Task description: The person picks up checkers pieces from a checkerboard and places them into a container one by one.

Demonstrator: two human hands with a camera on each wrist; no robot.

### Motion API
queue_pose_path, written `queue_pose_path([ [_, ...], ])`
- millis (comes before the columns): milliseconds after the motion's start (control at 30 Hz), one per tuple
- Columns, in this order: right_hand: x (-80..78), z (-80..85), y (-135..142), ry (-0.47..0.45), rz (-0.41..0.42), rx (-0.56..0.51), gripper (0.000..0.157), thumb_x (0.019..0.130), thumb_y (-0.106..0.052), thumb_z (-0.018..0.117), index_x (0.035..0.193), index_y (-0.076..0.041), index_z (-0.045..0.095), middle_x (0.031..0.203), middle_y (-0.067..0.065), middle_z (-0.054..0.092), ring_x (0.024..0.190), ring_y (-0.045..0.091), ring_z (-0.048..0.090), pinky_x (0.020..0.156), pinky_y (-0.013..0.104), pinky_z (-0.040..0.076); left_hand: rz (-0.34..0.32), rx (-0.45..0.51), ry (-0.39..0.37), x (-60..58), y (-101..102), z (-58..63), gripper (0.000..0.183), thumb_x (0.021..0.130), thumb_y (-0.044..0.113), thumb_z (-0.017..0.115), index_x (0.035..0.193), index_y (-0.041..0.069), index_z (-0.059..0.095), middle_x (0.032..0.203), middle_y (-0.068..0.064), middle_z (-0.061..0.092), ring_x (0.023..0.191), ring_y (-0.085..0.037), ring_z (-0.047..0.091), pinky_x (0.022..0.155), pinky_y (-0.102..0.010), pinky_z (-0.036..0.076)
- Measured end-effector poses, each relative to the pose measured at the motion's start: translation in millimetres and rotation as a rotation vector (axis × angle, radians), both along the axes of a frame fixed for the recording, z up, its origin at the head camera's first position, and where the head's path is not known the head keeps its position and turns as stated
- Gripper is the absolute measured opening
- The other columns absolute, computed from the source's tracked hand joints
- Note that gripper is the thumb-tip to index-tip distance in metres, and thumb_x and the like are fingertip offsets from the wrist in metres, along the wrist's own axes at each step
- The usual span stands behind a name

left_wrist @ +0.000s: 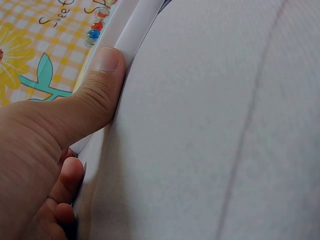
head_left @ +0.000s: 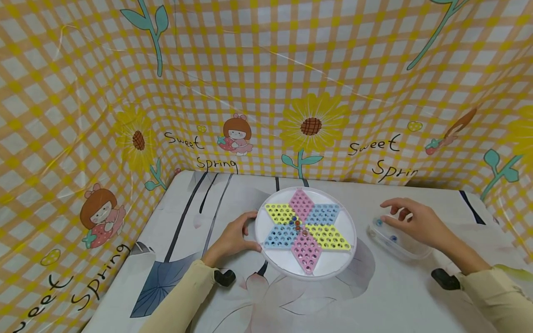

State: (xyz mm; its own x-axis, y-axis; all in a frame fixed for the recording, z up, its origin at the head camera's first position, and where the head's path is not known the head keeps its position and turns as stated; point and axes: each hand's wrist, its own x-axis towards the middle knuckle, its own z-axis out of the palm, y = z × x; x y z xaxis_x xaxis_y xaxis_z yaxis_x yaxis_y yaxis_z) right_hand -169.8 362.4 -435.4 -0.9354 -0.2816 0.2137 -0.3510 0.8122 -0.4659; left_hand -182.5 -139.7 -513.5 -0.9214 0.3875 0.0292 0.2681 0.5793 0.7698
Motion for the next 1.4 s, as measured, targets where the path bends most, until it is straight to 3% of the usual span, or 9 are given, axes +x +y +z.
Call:
queue_pose_path([
  [467,-6.0,13.1,-16,0.026,0.004,0.001,0.034,0.09,-0.023,0.082,0.12,-0.013,0.07,0.098,0.007,0.065,0.079,0.01,0.056,0.06,0.025,0.048,0.001,-0.004,-0.011,1.6,-1,1.9,0.096,0.068,0.022,0.097,0.15,0.012,0.047,0.088,-0.003,0.05,0.079,-0.016,0.044,0.069,-0.028,0.037],
  [1000,-20.5,19.9,-44,0.101,0.073,-0.04,0.033,0.089,-0.021,0.082,0.119,-0.015,0.07,0.096,0.004,0.066,0.079,0.014,0.058,0.064,0.026,0.05,0.0,0.006,-0.001,-0.6,-1,-1.5,0.097,0.068,0.023,0.098,0.15,0.012,0.047,0.087,-0.003,0.051,0.079,-0.016,0.044,0.069,-0.027,0.037],
  [1400,-29.1,23.9,-70,0.084,0.123,-0.072,0.032,0.089,-0.02,0.082,0.118,-0.014,0.071,0.095,0.003,0.065,0.079,0.018,0.058,0.063,0.027,0.05,-0.002,0.007,-0.004,-0.3,-1,-0.3,0.097,0.068,0.023,0.098,0.15,0.013,0.047,0.087,-0.004,0.05,0.079,-0.016,0.044,0.069,-0.028,0.037],
])
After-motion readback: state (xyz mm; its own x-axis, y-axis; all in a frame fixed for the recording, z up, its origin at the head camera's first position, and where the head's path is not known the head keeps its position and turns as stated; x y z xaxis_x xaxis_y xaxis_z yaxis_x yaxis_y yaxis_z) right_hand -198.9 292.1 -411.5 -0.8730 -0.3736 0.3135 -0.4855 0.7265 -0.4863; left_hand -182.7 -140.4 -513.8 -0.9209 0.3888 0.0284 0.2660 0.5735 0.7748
